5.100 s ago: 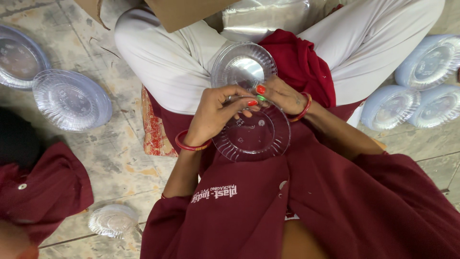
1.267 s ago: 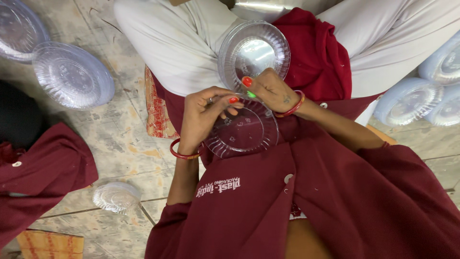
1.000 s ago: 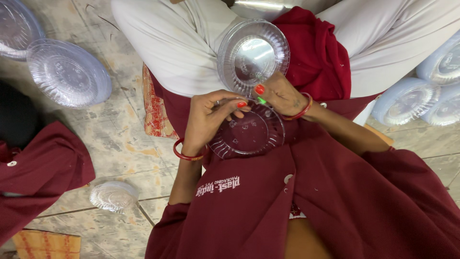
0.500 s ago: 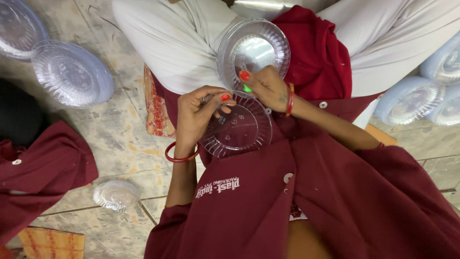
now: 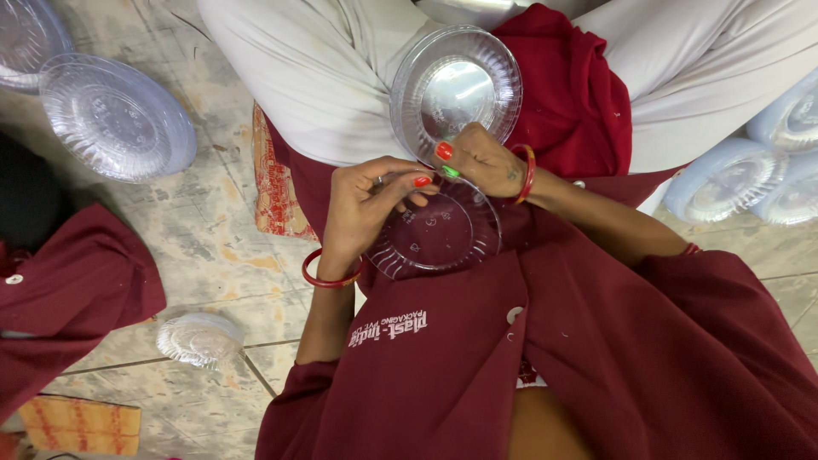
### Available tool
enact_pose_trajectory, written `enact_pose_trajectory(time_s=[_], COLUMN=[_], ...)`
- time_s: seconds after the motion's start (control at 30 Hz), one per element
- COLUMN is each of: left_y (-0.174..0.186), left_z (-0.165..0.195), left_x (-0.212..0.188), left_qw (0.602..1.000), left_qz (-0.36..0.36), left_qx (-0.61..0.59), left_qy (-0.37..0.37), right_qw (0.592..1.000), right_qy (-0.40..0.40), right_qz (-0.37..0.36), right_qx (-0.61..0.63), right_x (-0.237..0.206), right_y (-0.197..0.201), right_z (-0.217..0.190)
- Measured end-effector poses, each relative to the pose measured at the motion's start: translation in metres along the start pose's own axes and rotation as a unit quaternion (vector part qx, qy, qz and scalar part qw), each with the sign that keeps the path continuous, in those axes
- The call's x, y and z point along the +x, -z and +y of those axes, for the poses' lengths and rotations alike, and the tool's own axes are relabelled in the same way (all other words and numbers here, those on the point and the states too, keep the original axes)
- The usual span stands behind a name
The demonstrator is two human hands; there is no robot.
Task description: The person sits on the floor and repeatedly picks up clear plastic lids from a cardboard box. Using a green marker, they write on the surface of each lid and then place it back into the box. The process is repeated for multiple lids.
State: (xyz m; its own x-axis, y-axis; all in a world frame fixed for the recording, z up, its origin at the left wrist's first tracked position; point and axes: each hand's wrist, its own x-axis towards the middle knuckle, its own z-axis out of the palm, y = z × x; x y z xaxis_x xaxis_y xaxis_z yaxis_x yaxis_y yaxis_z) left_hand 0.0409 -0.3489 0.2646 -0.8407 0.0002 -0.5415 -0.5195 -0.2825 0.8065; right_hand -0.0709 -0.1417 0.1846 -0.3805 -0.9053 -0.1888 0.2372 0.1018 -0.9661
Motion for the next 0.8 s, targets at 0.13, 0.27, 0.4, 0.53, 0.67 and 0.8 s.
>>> enact_pose_trajectory(time_s=[0.13,0.27,0.4,0.53,0.67,0.8], left_y=[-0.003,-0.006,0.006,0.031,0.024,0.019], left_z=[0.006,0.009,0.012,0.005,-0.018,-0.026], left_x=[0.0,-0.003,-0.007,-0.013,-0.012,-0.011], left_qw=[1.0,1.0,0.997,0.986,0.993,0.995], left_qz=[-0.008,-0.019,0.045,0.151,0.115,0.094], left_qx=[0.005,-0.012,0.054,0.065,0.008,-0.013], left_qy=[-0.005,-0.015,-0.017,0.007,-0.012,-0.011], right_qw=[1.0,1.0,0.997,0.997,0.993,0.99], right_qy=[0.019,0.021,0.063,-0.009,-0.066,-0.027], right_qz=[-0.008,-0.007,-0.01,0.023,0.09,0.09], right_qx=[-0.014,-0.012,-0.049,-0.071,0.035,-0.101], right_x=[-0.006,-0.01,-0.026,-0.062,-0.054,-0.016], right_y=[0.002,0.001,0.009,0.031,0.021,0.004], right_z=[0.0,0.0,-0.01,-0.023,-0.007,0.008])
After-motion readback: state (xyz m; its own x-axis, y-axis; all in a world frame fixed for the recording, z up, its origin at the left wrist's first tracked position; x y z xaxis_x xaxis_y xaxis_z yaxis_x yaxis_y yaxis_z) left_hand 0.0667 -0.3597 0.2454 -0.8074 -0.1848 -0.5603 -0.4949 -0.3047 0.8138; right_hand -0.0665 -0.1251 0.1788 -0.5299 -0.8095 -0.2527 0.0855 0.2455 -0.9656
